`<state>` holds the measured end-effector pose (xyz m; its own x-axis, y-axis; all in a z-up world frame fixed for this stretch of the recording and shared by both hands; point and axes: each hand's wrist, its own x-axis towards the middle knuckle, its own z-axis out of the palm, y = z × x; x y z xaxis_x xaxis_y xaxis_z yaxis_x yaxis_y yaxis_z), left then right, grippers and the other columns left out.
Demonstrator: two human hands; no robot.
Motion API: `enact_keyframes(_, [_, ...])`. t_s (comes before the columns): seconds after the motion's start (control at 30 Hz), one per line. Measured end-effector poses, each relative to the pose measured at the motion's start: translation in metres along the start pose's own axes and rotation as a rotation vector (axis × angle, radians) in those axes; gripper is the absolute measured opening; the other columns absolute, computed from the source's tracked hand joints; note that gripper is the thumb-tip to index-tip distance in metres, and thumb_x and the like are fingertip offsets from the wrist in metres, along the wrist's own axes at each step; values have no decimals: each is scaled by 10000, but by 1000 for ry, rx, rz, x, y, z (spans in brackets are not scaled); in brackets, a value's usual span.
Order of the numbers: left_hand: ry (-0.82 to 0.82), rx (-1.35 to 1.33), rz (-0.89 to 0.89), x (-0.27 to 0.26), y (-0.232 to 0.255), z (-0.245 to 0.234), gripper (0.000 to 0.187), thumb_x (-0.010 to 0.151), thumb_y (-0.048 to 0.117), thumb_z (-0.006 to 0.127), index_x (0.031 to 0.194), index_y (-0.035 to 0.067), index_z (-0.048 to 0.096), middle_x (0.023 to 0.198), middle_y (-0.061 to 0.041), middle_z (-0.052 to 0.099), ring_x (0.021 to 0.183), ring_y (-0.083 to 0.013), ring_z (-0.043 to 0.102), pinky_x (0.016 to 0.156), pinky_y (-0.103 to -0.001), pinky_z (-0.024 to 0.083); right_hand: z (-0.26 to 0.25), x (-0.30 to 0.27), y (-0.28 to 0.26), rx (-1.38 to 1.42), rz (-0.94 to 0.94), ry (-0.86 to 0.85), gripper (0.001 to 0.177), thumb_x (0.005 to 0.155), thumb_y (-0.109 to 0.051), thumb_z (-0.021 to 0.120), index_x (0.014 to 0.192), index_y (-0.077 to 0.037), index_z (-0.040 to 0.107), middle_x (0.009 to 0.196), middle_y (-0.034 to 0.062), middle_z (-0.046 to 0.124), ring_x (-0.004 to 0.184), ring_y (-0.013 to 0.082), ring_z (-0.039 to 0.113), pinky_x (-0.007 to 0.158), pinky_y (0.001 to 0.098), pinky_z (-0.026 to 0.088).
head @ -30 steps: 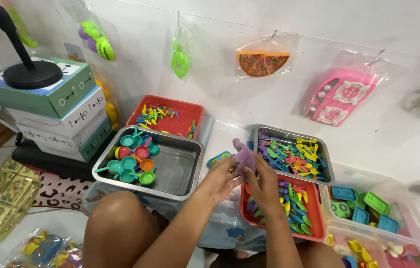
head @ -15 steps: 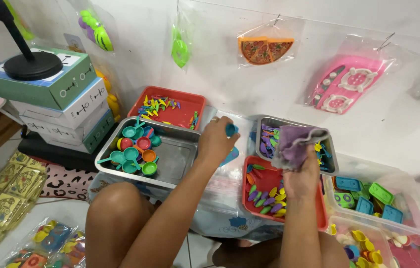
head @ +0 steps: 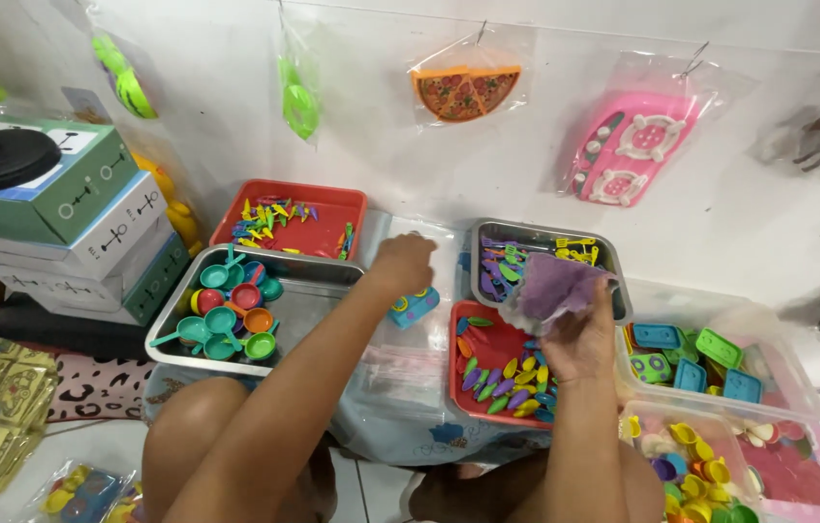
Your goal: Sorting and organizing small plastic toys and alphabet pieces into various trays
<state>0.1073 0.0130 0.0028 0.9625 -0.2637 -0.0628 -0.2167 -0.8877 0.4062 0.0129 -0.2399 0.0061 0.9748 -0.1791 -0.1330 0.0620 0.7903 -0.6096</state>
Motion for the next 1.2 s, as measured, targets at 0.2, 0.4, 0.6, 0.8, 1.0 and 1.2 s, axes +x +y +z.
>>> enact_keyframes(0.2, [-41, -1054, 111, -45, 75, 1, 698, 809, 475, 774, 1325, 70, 537, 1220, -177, 662, 1164, -297, 635, 955, -404, 491, 6, 13, 17, 155, 80, 110, 251, 841, -270, 760, 963, -56, 715, 985, 153, 752, 961, 392, 737, 959, 592, 586])
enact_keyframes(0.4, [205, -713, 169, -26, 38, -8, 347, 829, 332, 757, 1134, 168, 737, 1087, -108, 769, 1120, -328, 704, 946, -444, 567, 14, 9, 35, -628, -192, -55, 365, 929, -312, 776, 1063, -4, 631, 848, 114, 607, 702, 263, 657, 571, 406, 554])
enact_keyframes(0.6, [68, -424, 102, -63, -7, -66, 528, 861, 366, 716, 1323, 127, 627, 1235, -122, 718, 1126, -312, 707, 949, -465, 571, 27, 85, 34, -1208, -424, -37, 370, 897, -367, 820, 968, -15, 733, 780, 116, 684, 743, 234, 641, 656, 393, 480])
enact_keyframes(0.8, [51, -149, 131, -54, -56, -62, 415, 881, 333, 695, 1253, 149, 683, 1151, -51, 744, 1096, -312, 705, 905, -502, 577, 50, 160, 67, -1271, -245, -152, 406, 836, -316, 839, 1023, 25, 725, 831, 149, 697, 815, 286, 674, 710, 410, 520])
enact_keyframes(1.0, [62, -186, 140, -67, -66, -80, 400, 889, 329, 676, 1251, 157, 686, 1143, -47, 742, 1079, -283, 712, 885, -501, 580, 37, 181, 55, -1894, -390, -43, 665, 848, -463, 801, 1349, -54, 648, 1151, 131, 714, 1163, 345, 662, 930, 495, 538])
enact_keyframes(1.2, [32, -195, 160, -74, -66, -81, 406, 883, 313, 682, 1249, 138, 680, 1140, -55, 743, 1088, -275, 715, 886, -488, 583, 45, 117, 45, -1895, -596, -214, 475, 897, -254, 748, 1303, -29, 645, 1153, 185, 660, 1081, 393, 667, 913, 502, 550])
